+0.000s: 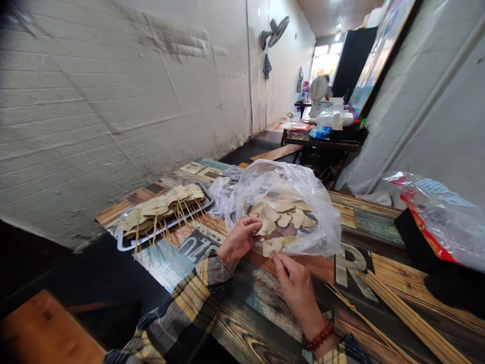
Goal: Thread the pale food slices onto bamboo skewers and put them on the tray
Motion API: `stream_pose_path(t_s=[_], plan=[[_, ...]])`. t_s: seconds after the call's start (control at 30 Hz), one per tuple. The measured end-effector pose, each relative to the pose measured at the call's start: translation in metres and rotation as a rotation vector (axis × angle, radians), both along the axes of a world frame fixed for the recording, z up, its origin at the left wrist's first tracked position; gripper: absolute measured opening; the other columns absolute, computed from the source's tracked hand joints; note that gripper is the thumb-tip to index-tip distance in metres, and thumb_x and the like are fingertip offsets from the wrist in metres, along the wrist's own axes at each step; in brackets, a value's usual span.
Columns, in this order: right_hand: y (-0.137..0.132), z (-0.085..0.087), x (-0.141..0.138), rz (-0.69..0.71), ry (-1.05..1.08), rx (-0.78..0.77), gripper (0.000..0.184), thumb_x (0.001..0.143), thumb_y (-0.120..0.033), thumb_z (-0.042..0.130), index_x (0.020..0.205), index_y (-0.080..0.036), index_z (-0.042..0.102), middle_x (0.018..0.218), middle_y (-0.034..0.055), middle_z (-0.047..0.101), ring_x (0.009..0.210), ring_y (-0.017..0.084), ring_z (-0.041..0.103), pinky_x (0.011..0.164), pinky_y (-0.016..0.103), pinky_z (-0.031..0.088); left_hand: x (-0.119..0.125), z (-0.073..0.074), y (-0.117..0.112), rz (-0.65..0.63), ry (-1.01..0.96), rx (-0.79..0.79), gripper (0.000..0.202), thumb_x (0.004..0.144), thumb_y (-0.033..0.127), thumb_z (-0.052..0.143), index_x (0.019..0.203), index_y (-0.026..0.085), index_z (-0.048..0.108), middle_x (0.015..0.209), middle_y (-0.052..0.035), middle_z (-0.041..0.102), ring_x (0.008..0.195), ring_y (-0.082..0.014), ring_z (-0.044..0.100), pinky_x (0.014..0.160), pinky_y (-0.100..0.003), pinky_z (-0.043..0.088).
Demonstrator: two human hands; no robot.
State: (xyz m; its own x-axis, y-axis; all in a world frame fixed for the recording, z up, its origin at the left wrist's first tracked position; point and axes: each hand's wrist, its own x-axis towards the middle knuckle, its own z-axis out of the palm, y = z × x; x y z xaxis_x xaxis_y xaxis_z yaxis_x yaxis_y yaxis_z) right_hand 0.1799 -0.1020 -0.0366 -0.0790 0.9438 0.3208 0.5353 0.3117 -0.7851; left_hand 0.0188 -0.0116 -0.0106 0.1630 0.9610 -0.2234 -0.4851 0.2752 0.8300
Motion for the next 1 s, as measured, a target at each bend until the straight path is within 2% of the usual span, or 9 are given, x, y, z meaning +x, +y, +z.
stream_pose_path(t_s=[0.23,0.43,0.67,0.83,1.0], plan=[[-0.0014,0.0028,-0.0008,0.014,-0.004,-0.01,0.044,0.098,-0.043,0.038,0.087,-0.019,0.073,0.088,0.0081,0.077,0.078,0.019,0.071,0.067,0.023,0.05,0.0011,-0.0001,-0.0015,-0.02,0.005,0.002,0.032,0.05,0.028,0.085,0.067,0.014,0.062,0.063,0.0023,0.056,0.055,-0.0081,0.051,0.053,-0.022,0.039],[0.0002,0.0014,0.0005,-0.018,0.027,-0.02,0.044,0.096,-0.046,0.039,0.09,-0.018,0.074,0.088,0.0087,0.077,0.081,0.021,0.071,0.071,0.026,0.052,0.0053,0.0001,-0.0054,-0.053,0.105,0.117,0.028,0.057,0.029,0.081,0.07,0.014,0.062,0.061,0.003,0.055,0.052,-0.0063,0.046,0.052,-0.021,0.033],[0.0009,0.0046,-0.0009,-0.054,0.065,-0.042,0.047,0.095,-0.05,0.04,0.087,-0.018,0.074,0.083,0.0089,0.076,0.079,0.021,0.07,0.072,0.026,0.052,0.0063,0.0017,-0.0054,0.005,0.188,0.22,0.022,0.062,0.028,0.076,0.07,0.014,0.062,0.061,0.0031,0.054,0.053,-0.0062,0.043,0.054,-0.021,0.032],[0.0012,0.0063,-0.0014,-0.052,0.066,-0.058,0.051,0.094,-0.053,0.04,0.087,-0.016,0.075,0.067,0.0059,0.071,0.067,0.019,0.066,0.063,0.025,0.051,0.0068,0.002,-0.0047,0.042,0.232,0.245,0.018,0.062,0.025,0.074,0.071,0.014,0.063,0.062,0.0028,0.056,0.055,-0.0067,0.044,0.055,-0.021,0.033],[0.0013,0.0044,-0.0016,-0.042,0.068,-0.055,0.05,0.094,-0.051,0.04,0.087,-0.017,0.075,0.074,0.0073,0.073,0.069,0.02,0.067,0.065,0.026,0.05,0.0061,-0.0019,-0.0029,0.074,0.261,0.257,0.015,0.063,0.023,0.074,0.07,0.014,0.064,0.063,0.0028,0.056,0.056,-0.0072,0.044,0.057,-0.021,0.033]])
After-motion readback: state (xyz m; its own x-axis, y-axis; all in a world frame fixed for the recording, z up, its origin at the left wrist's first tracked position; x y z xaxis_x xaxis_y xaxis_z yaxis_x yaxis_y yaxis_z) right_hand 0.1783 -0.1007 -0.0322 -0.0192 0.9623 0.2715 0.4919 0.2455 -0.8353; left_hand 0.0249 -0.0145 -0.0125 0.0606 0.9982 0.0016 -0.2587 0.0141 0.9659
